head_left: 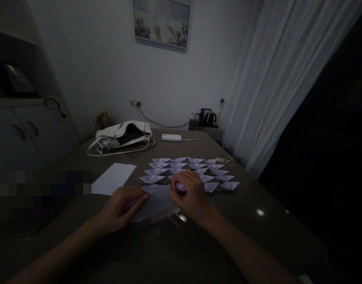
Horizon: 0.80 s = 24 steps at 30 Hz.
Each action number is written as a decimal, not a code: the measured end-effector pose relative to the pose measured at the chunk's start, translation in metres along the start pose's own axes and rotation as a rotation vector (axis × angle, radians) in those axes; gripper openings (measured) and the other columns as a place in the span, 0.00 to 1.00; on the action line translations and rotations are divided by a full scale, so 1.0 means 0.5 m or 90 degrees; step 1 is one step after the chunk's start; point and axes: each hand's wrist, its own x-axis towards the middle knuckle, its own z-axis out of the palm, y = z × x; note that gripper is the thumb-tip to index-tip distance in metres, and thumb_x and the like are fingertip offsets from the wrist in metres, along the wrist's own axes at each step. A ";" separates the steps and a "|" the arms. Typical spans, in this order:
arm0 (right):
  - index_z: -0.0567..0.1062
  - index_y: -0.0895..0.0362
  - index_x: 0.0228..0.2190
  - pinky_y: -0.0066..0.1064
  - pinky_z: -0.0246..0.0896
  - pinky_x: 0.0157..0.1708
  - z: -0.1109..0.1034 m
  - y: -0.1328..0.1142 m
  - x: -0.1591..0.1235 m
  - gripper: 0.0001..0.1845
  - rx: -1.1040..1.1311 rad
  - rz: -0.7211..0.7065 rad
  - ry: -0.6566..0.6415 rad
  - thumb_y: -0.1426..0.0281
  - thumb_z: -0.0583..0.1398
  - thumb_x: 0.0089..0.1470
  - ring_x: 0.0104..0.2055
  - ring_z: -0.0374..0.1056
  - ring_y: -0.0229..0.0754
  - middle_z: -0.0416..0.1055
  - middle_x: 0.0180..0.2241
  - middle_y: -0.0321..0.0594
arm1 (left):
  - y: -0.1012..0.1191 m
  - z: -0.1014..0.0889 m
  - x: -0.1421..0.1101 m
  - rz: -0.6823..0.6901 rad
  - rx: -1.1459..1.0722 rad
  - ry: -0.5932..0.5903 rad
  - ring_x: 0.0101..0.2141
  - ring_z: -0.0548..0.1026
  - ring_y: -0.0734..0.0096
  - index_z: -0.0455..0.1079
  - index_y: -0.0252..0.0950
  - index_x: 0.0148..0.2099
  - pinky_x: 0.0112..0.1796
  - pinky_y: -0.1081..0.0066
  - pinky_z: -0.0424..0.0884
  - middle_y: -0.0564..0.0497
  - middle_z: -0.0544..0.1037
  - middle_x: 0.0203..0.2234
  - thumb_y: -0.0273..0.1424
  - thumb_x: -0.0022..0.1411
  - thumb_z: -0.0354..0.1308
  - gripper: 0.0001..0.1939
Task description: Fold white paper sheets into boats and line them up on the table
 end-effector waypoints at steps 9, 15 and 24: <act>0.73 0.57 0.34 0.32 0.57 0.37 0.006 -0.010 -0.010 0.06 0.125 -0.033 -0.005 0.71 0.56 0.56 0.33 0.68 0.40 0.75 0.31 0.38 | -0.003 0.001 -0.001 -0.009 -0.017 0.027 0.21 0.70 0.74 0.65 0.36 0.27 0.23 0.75 0.63 0.55 0.69 0.19 0.29 0.67 0.45 0.15; 0.73 0.57 0.28 0.33 0.55 0.35 0.010 -0.026 -0.019 0.05 0.081 -0.118 -0.002 0.74 0.58 0.55 0.31 0.67 0.40 0.75 0.27 0.37 | -0.001 0.000 0.006 -0.023 0.015 0.112 0.35 0.73 0.67 0.69 0.38 0.42 0.36 0.70 0.67 0.51 0.76 0.32 0.27 0.64 0.53 0.06; 0.72 0.58 0.26 0.33 0.53 0.33 0.020 -0.040 -0.032 0.05 0.061 -0.193 -0.002 0.74 0.59 0.53 0.30 0.65 0.38 0.74 0.26 0.35 | 0.023 -0.003 0.009 0.006 0.019 0.123 0.36 0.71 0.64 0.64 0.38 0.34 0.39 0.63 0.63 0.50 0.74 0.31 0.22 0.58 0.51 0.06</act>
